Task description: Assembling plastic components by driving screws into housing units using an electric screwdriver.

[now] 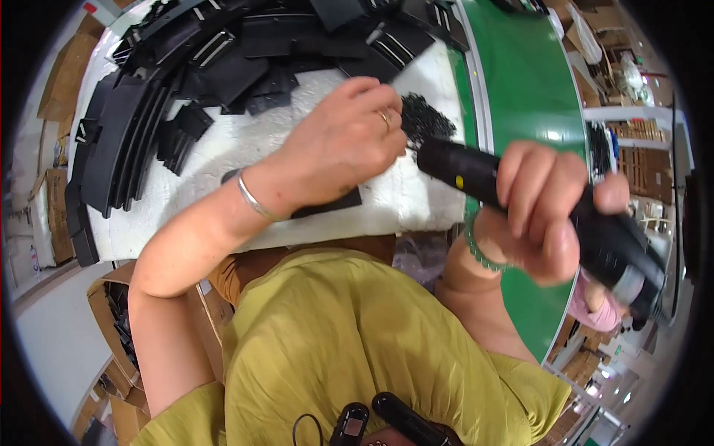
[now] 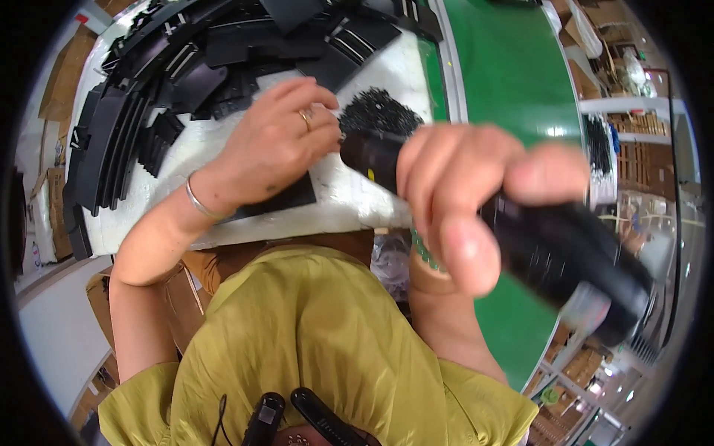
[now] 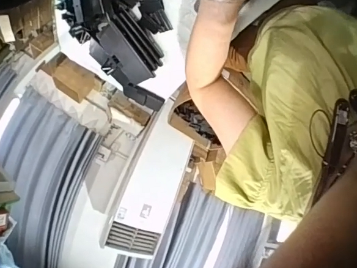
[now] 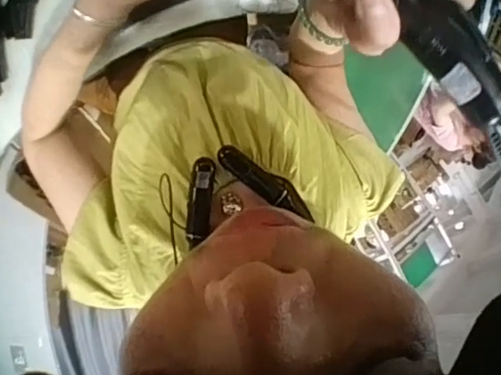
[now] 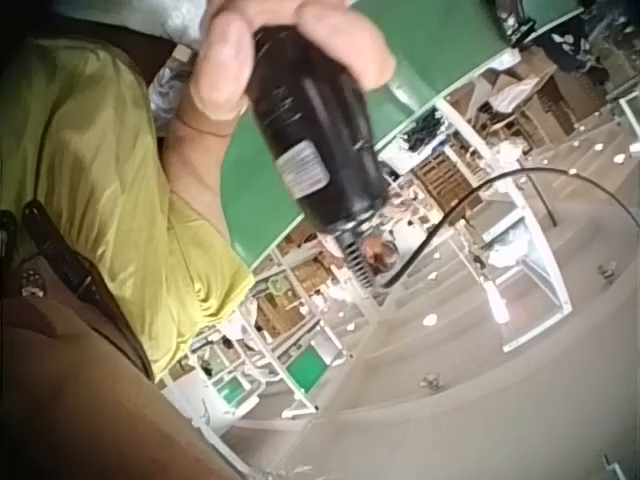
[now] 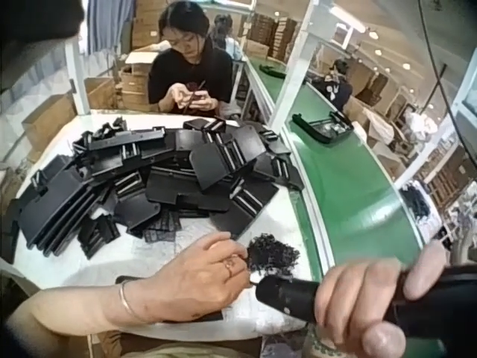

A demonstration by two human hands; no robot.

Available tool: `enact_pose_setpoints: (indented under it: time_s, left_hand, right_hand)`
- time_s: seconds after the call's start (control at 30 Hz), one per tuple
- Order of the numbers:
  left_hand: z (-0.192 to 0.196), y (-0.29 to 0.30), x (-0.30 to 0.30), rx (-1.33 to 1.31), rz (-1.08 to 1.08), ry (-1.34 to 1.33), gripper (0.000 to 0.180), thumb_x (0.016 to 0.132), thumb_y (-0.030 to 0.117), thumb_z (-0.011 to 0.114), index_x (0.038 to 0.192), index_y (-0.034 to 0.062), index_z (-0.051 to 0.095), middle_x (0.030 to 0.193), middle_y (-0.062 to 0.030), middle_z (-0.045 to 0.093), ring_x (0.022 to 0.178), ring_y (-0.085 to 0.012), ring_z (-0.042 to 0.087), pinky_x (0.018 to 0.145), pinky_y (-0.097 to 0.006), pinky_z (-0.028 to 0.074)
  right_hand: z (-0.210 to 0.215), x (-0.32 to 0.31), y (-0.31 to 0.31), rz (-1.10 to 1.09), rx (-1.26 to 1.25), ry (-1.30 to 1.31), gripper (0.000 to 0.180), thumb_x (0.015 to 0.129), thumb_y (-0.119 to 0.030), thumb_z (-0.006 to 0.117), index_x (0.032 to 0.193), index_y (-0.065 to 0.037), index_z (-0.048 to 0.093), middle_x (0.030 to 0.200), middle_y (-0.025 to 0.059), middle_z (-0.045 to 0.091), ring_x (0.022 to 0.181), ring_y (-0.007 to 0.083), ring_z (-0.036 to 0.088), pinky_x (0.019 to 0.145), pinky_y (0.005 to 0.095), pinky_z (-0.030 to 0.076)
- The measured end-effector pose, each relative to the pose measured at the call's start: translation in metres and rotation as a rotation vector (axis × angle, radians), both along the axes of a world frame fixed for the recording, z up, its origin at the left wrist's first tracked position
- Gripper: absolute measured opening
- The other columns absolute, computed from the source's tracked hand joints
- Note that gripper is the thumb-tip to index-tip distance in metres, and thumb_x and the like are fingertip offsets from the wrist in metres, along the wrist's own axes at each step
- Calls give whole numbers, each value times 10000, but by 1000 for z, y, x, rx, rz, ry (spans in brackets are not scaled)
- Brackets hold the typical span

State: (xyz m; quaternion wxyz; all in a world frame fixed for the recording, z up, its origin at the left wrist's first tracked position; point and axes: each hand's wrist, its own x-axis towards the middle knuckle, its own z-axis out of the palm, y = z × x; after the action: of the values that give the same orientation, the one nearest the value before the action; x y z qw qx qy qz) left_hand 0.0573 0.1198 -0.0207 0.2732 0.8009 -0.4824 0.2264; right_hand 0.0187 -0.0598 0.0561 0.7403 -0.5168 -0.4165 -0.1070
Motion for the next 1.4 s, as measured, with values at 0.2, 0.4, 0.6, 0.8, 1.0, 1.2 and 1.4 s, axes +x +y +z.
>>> enact_pose_setpoints:
  time_s: [0.2, 0.4, 0.6, 0.8, 1.0, 1.2, 1.4]
  left_hand:
    - [12, 33, -29, -165, 123, 286, 512, 642, 187, 715, 1107, 47, 555, 1033, -80, 586, 958, -278, 541, 846, -358, 441]
    - [-7, 99, -37, -144, 404, 736, 394, 833, 238, 601, 1174, 55, 522, 1020, -150, 582, 928, -264, 557, 813, -322, 450]
    - [-23, 96, -56, 138, 424, 695, 444, 721, 381, 684, 1000, 56, 564, 862, -141, 603, 832, -326, 564, 704, -383, 454]
    - [-18, 90, -51, 153, 327, 918, 429, 730, 387, 669, 1014, 81, 569, 874, -134, 628, 874, -321, 587, 745, -407, 450]
    - [-29, 90, -59, 47, 347, 785, 417, 733, 393, 667, 1019, 109, 561, 826, -130, 613, 836, -321, 568, 729, -390, 442]
    - [-23, 93, -56, 95, 336, 908, 411, 733, 403, 662, 1009, 110, 580, 850, -123, 617, 856, -320, 567, 745, -389, 440]
    - [-21, 94, -54, 96, 337, 938, 393, 727, 363, 664, 982, 74, 589, 884, -135, 620, 911, -313, 570, 768, -407, 436]
  right_hand:
    - [1, -15, 23, -21, 2, 18, 371, 721, -75, 547, 1082, -119, 475, 574, -59, 440, 474, 46, 418, 535, 201, 343]
    - [-5, -24, 54, 113, -18, 169, 379, 746, -83, 567, 1108, -128, 465, 573, -59, 428, 438, 48, 395, 482, 206, 325]
    - [-17, -29, 74, 212, -116, 195, 405, 756, -73, 553, 1141, -128, 439, 596, -41, 431, 451, 72, 405, 497, 227, 344]
    - [-14, -34, 81, 112, -139, 219, 415, 761, -62, 530, 1160, -125, 434, 611, -33, 427, 485, 86, 407, 533, 246, 355]
    - [-16, -18, 99, -27, -67, 225, 421, 755, -70, 448, 1175, -84, 428, 597, -26, 347, 489, 91, 340, 534, 261, 318]
    - [-18, -13, 107, -18, -87, 234, 412, 751, -63, 456, 1160, -87, 422, 592, -26, 348, 487, 91, 350, 536, 266, 331]
    - [-19, -10, 110, -14, -115, 199, 399, 748, -60, 460, 1145, -89, 426, 591, -22, 355, 478, 93, 355, 529, 268, 337]
